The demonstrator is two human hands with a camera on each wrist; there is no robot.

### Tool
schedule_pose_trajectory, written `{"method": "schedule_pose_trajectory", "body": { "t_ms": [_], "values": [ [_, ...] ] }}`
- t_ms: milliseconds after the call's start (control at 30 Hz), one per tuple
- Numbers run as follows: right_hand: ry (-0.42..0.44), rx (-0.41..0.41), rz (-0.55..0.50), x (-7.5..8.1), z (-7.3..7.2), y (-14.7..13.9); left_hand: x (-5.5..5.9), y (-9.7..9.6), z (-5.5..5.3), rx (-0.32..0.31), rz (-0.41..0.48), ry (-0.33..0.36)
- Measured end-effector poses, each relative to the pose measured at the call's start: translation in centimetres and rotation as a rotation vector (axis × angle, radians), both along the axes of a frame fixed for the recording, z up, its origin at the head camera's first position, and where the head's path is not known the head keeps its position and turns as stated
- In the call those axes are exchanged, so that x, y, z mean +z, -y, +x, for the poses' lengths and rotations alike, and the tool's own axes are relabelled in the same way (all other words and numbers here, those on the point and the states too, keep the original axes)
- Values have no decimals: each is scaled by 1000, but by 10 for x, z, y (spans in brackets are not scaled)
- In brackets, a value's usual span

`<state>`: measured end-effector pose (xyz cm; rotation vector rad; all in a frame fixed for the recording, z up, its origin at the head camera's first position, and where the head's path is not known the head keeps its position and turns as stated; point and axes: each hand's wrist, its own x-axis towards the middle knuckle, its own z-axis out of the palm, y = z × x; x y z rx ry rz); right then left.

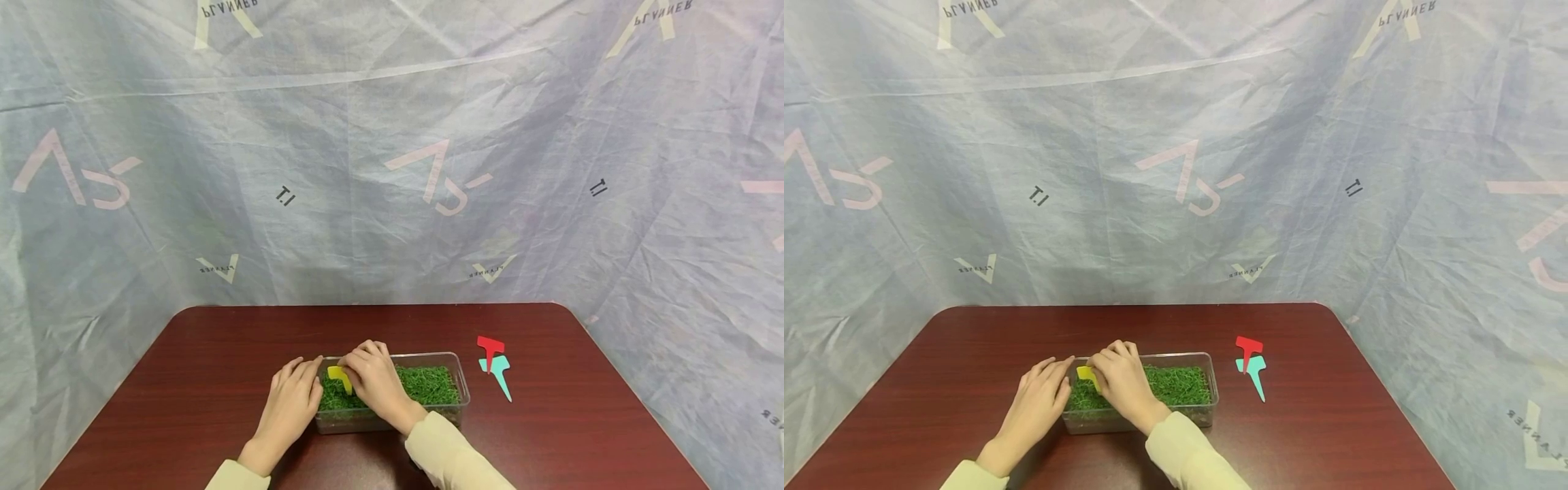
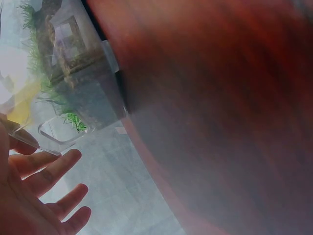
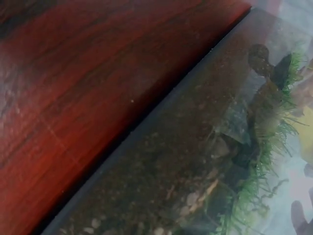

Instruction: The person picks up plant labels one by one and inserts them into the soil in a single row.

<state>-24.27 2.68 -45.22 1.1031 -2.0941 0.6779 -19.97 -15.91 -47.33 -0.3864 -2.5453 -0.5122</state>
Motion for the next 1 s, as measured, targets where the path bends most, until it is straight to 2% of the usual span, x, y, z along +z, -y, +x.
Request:
{"method": "schedule_pose_trajectory", "body": {
  "t_ms": [200, 533, 1000],
  "values": [
    [7, 18, -1, -1, -2, -1, 0, 0, 0, -5, -5, -1],
    [6, -32, 46, -3, -1, -2, 0, 0, 0, -3, -5, 11],
    [71, -12, -22, -4, -1, -4, 0, 0, 0, 7, -4, 26]
  ]
}}
